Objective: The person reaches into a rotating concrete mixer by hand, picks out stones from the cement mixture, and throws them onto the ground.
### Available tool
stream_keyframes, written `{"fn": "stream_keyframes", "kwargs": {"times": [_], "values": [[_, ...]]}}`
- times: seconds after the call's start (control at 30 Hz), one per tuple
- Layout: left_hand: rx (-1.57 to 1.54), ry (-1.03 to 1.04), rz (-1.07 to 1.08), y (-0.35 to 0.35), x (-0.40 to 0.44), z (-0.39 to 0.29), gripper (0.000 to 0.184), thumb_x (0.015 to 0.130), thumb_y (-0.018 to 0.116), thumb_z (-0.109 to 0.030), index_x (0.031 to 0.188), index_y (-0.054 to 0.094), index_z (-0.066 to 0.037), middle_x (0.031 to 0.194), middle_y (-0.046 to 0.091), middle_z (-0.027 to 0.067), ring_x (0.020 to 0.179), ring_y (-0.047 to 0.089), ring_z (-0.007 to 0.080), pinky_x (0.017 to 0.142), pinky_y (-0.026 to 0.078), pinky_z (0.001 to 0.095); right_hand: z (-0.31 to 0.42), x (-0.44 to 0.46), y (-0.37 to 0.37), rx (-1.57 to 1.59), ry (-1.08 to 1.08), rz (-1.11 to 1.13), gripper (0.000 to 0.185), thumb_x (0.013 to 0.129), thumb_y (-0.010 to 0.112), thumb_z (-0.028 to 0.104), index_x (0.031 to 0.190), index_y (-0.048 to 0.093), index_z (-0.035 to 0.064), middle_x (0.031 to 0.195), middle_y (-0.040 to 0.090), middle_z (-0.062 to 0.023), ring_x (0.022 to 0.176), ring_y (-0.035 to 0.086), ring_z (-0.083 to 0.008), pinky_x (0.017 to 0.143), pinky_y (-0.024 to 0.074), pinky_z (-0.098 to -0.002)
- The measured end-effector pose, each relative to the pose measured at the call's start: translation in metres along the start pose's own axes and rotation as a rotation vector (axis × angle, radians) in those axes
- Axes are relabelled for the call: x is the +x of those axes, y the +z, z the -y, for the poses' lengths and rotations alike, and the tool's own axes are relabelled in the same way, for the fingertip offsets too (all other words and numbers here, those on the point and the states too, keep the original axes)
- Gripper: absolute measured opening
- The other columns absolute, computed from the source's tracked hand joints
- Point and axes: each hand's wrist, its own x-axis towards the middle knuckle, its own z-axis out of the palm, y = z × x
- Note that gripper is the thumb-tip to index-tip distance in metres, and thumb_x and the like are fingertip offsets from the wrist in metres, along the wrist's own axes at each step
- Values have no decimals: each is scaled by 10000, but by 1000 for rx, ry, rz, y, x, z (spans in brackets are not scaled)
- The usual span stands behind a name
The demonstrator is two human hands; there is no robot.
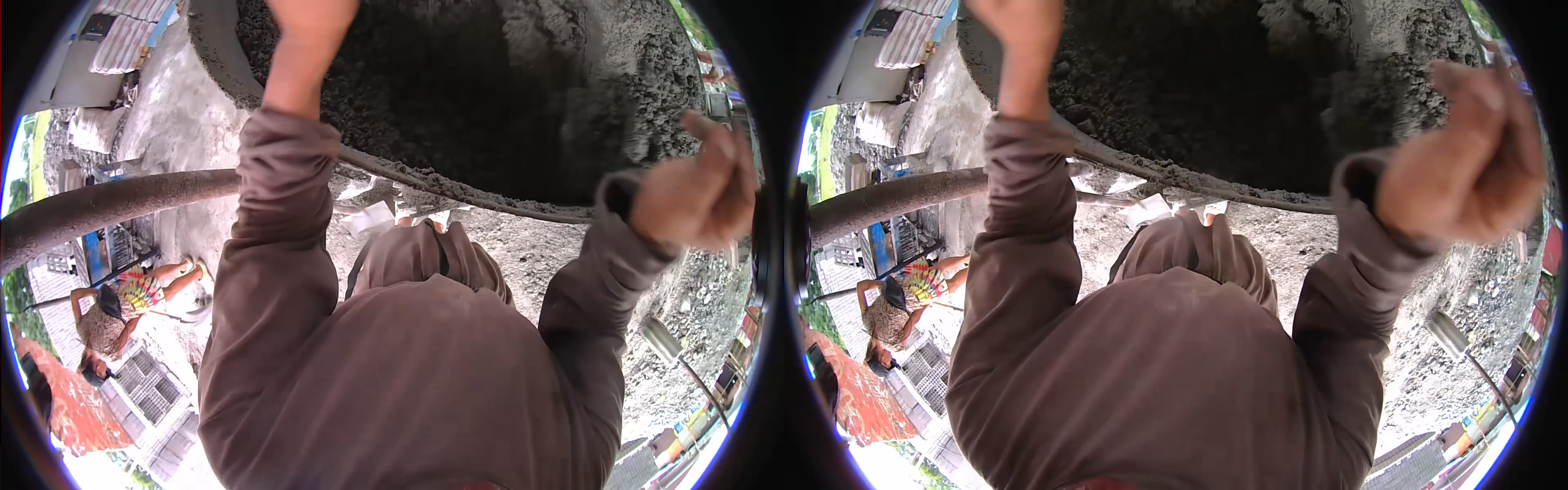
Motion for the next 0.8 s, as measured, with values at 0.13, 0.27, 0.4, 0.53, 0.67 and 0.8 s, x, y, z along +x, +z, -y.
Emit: {"fn": "stream_keyframes", "kwargs": {"times": [0.13, 0.27, 0.4, 0.53, 0.67, 0.8], "values": [[1079, 161, 1761, 15, -65, 127, 281, 884, 461, -57, 1006, 715, -59, 1163, 646, 140, 1066, 617, 288, 935, 484, 395, -76, -95, 41, -709, -53, 935, 317, 803, 721, 167, 1096, 659, 65, 1003, 679, -168, 914, 653, -351, 836, 520, -400], [951, -519, 1497, 20, -71, 96, 397, 953, 403, -201, 1280, 577, -58, 1222, 611, 175, 1197, 532, 340, 1041, 408, 396, -115, -84, 39, -543, 1081, 1475, 395, 794, 731, 191, 1139, 634, 25, 1200, 601, -177, 1054, 609, -320, 882, 505, -376], [763, -684, 1168, 4, -46, 123, 475, 928, 398, -280, 1361, 512, -123, 1413, 472, 142, 1311, 433, 301, 1084, 360, 399, -127, -119, 35, -345, 745, 881, 246, 810, 713, 233, 937, 703, 22, 887, 681, -160, 819, 657, -307, 723, 511, -396], [870, -719, 1197, 7, -57, 106, 488, 945, 417, -255, 1408, 444, -102, 1402, 489, 143, 1277, 472, 307, 1043, 405, 392, -113, -106, 49, -485, 1067, 1396, 190, 800, 697, 187, 945, 701, 65, 865, 685, -147, 898, 654, -319, 802, 512, -386], [825, -723, 1341, 15, -52, 91, 483, 941, 413, -266, 1401, 462, -126, 1395, 505, 110, 1272, 479, 306, 1058, 392, 394, -129, -139, 50, -483, 888, 1490, 187, 819, 654, 159, 981, 697, 75, 938, 688, -154, 950, 642, -325, 822, 505, -418], [750, -726, 1358, 18, -58, 95, 471, 936, 407, -275, 1382, 492, -148, 1397, 504, 98, 1288, 465, 296, 1084, 365, 391, -141, -160, 75, -537, 726, 2120, 319, 809, 615, 96, 1124, 655, 64, 1158, 637, -150, 1085, 598, -327, 915, 481, -418]]}}
